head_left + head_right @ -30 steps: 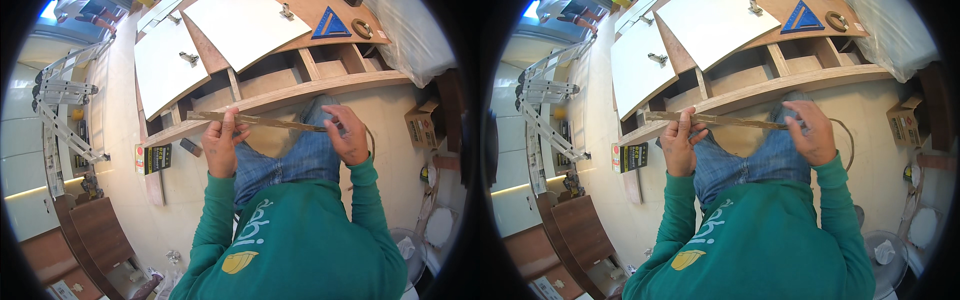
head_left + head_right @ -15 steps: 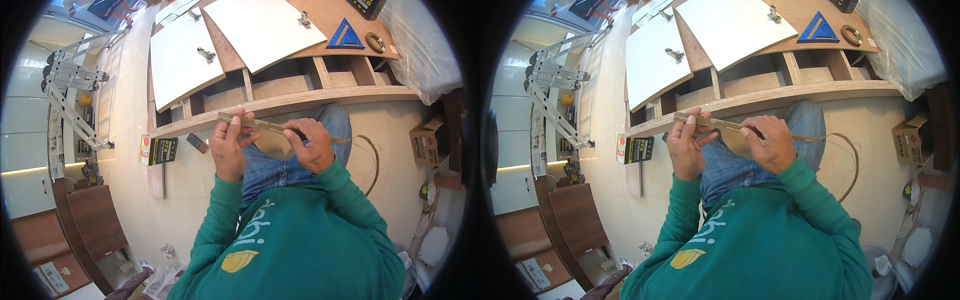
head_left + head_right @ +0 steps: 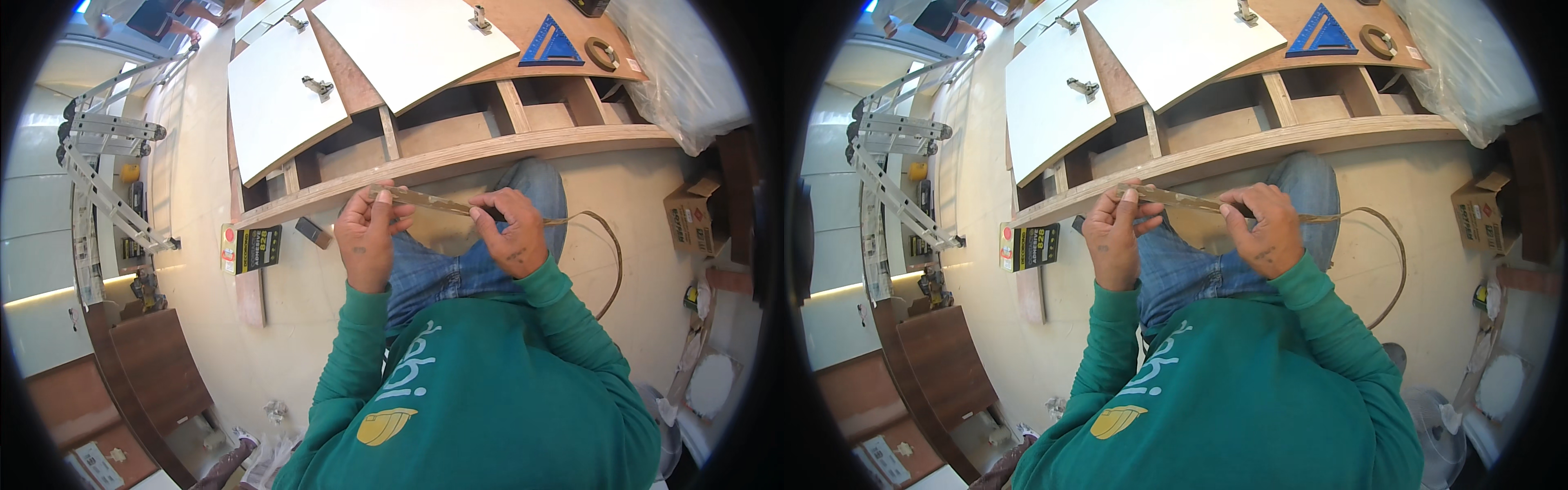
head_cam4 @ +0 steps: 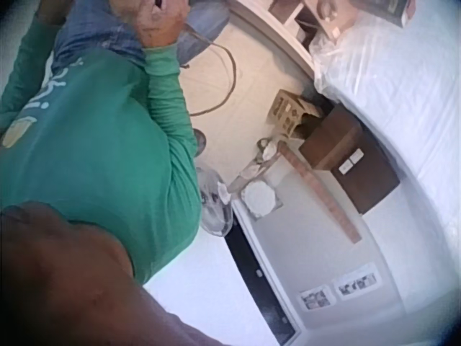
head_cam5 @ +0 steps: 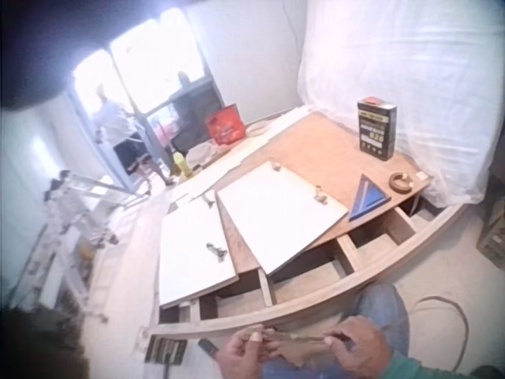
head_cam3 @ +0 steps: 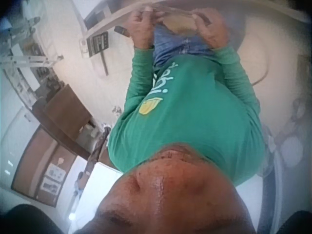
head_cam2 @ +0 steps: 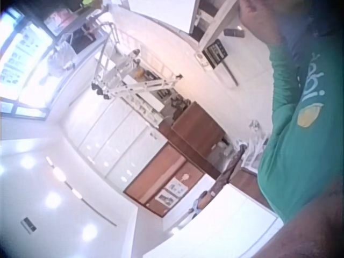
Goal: The person assembles furniture by handling wooden panels and white cabinet doors, wiping surfaces with a cloth, and gathering wood trim pieces. They place trim pieces into a red bag and later retrieve a curved trim piece from a cabinet to fit onto a wooden frame.
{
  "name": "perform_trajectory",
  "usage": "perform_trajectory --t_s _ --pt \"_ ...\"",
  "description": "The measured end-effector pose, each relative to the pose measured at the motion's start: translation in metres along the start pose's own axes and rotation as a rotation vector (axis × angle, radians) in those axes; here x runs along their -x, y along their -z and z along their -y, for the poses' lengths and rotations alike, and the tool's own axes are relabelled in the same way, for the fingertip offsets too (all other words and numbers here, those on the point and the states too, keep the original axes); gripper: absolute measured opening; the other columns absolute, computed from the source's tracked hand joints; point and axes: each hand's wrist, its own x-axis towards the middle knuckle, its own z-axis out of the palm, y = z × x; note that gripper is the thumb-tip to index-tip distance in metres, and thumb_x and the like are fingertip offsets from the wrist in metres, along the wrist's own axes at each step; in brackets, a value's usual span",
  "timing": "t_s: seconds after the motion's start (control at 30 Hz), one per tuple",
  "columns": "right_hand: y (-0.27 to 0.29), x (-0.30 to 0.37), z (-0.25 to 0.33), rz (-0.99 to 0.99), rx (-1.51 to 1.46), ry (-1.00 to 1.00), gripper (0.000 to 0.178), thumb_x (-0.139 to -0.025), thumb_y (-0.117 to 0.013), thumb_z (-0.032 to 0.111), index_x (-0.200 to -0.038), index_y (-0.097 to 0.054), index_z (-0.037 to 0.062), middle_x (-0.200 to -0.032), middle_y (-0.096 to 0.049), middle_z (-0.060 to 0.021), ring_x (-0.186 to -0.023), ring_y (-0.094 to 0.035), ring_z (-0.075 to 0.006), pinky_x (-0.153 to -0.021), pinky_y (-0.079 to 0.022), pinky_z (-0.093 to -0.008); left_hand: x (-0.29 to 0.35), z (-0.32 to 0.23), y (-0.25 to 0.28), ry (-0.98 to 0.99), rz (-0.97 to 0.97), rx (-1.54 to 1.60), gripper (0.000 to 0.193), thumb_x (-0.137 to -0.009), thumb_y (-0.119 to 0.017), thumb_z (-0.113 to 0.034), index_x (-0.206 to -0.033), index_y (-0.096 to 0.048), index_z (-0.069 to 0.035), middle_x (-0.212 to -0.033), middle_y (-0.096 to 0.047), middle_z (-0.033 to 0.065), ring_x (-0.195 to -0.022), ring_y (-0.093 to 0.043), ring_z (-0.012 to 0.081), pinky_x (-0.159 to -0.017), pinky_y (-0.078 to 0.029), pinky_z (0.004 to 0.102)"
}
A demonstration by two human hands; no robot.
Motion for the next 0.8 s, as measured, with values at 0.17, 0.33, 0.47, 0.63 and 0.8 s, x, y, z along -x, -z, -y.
perform_trajectory --t_s 0.17,0.33,0.47,0.63,0.8 --pt "-0.008 0.000 -0.001 -0.012 0.016 0.078 0.018 -0.089 -0.073 0.013 -0.105 -0.074 0.0074 -0.093 -0.071 -0.0071 -0.088 -0.066 -0.0272 -0.081 -0.047 -0.0397 0.007 0.010 -0.012 0.084 0.055 0.053 0.025 -0.106 -0.056 -0.012 -0.124 -0.066 0.002 -0.114 -0.074 0.0148 -0.091 -0.074 0.0154 -0.076 -0.064 0.0282" --pt "-0.020 -0.005 0.004 0.013 -0.020 0.075 0.016 -0.090 -0.072 0.015 -0.103 -0.075 0.0073 -0.091 -0.070 -0.0070 -0.083 -0.066 -0.0267 -0.076 -0.046 -0.0403 0.015 0.012 -0.026 0.121 0.115 0.047 0.024 -0.106 -0.056 -0.012 -0.123 -0.066 0.001 -0.114 -0.074 0.0140 -0.092 -0.074 0.0154 -0.076 -0.064 0.0281" --pt "-0.015 -0.008 0.005 0.068 0.012 0.036 0.015 -0.089 -0.071 0.016 -0.100 -0.075 0.0071 -0.090 -0.070 -0.0073 -0.079 -0.065 -0.0272 -0.072 -0.045 -0.0410 0.017 0.009 -0.028 0.161 0.090 0.019 0.024 -0.107 -0.059 -0.020 -0.118 -0.066 0.000 -0.107 -0.074 0.0107 -0.090 -0.073 0.0147 -0.073 -0.063 0.0279" --pt "-0.009 -0.012 -0.002 0.062 0.018 0.030 0.018 -0.088 -0.071 0.018 -0.102 -0.075 0.0075 -0.088 -0.070 -0.0082 -0.079 -0.065 -0.0279 -0.074 -0.045 -0.0405 0.011 0.011 -0.023 0.213 0.087 -0.043 0.028 -0.107 -0.061 -0.030 -0.112 -0.066 -0.004 -0.098 -0.072 0.0066 -0.086 -0.073 0.0144 -0.069 -0.063 0.0291" --pt "-0.018 -0.009 -0.012 -0.078 -0.020 0.131 0.016 -0.086 -0.071 0.015 -0.100 -0.075 0.0105 -0.091 -0.069 -0.0071 -0.087 -0.065 -0.0271 -0.082 -0.046 -0.0400 0.009 0.015 -0.020 0.302 0.121 0.087 0.029 -0.106 -0.062 -0.033 -0.113 -0.066 -0.005 -0.098 -0.071 0.0067 -0.082 -0.070 0.0131 -0.067 -0.062 0.0286"
